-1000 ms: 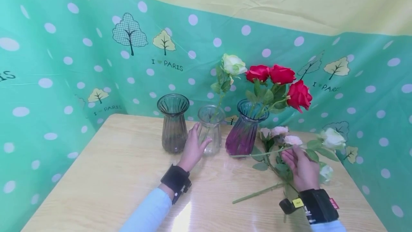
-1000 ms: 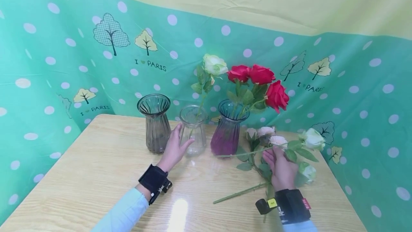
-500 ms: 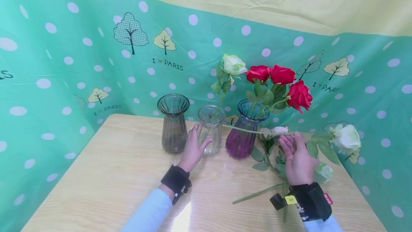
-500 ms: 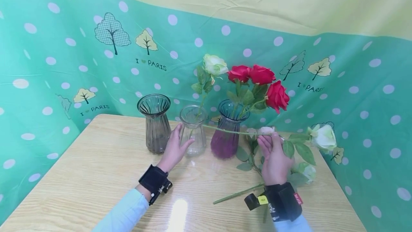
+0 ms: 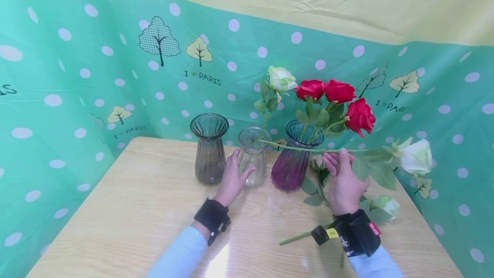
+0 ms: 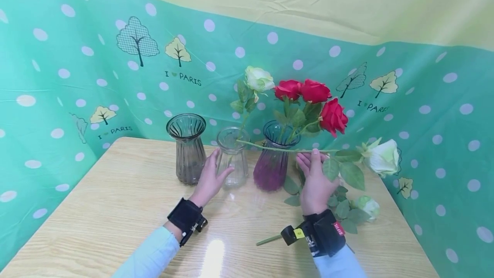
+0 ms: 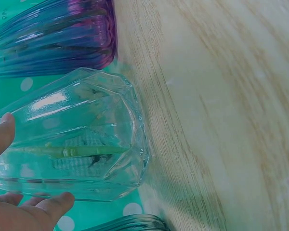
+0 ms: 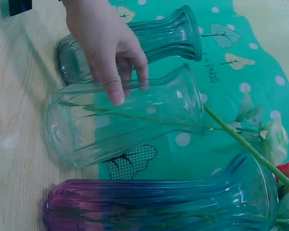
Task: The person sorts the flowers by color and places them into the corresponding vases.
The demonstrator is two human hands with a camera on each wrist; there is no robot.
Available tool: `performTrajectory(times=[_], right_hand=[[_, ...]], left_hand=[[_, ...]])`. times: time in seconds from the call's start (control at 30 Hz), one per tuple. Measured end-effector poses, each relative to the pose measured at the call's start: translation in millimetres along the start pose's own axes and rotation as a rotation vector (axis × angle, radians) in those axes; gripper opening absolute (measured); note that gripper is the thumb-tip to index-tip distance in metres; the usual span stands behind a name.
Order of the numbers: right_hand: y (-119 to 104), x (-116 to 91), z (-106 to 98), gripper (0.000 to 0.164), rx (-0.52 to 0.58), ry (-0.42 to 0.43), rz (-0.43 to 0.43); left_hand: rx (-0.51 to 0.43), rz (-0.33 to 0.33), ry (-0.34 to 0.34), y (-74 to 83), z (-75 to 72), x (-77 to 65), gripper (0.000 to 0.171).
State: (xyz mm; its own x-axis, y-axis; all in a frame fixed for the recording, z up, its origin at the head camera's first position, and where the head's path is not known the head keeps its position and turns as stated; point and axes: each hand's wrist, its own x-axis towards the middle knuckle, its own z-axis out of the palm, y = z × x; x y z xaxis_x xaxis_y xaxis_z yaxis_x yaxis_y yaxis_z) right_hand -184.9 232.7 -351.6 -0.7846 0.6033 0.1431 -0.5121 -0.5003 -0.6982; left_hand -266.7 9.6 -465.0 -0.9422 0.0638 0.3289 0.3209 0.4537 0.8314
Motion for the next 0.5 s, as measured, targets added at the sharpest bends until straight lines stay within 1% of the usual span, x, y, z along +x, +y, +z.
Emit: performTrajectory(times=[0.1,0.2,0.3,0.37,0.43,0.5], right_hand=[[3.8,0.5,2.7,0.034,-0.069,-0.003,-0.020],[5.9,0.4,7.0,0.037,-0.172,0.009,-0.024],[7.0,0.4,12.2,0.042,-0.264,0.014,-0.021],[7.7,0.2,15.9,0.046,-0.307,0.012,-0.003],[9.4,1.2,19.8,0.045,-0.338,-0.002,-0.016],[12.3,2.1,23.7,0.039,-0.353,-0.024,-0.037]], left_hand=[[0.009,-0.006,-0.006,1.0,-0.4,-0.4,0.080],[0.021,-0.006,-0.004,1.9,-0.6,-0.8,0.081],[0.021,-0.003,-0.004,2.8,-0.8,-1.7,0.081],[0.019,-0.006,-0.004,3.0,-0.9,-1.8,0.081],[0.019,-0.006,-0.004,3.1,-0.9,-1.8,0.081],[0.019,-0.008,-0.002,2.9,-0.8,-1.8,0.081]])
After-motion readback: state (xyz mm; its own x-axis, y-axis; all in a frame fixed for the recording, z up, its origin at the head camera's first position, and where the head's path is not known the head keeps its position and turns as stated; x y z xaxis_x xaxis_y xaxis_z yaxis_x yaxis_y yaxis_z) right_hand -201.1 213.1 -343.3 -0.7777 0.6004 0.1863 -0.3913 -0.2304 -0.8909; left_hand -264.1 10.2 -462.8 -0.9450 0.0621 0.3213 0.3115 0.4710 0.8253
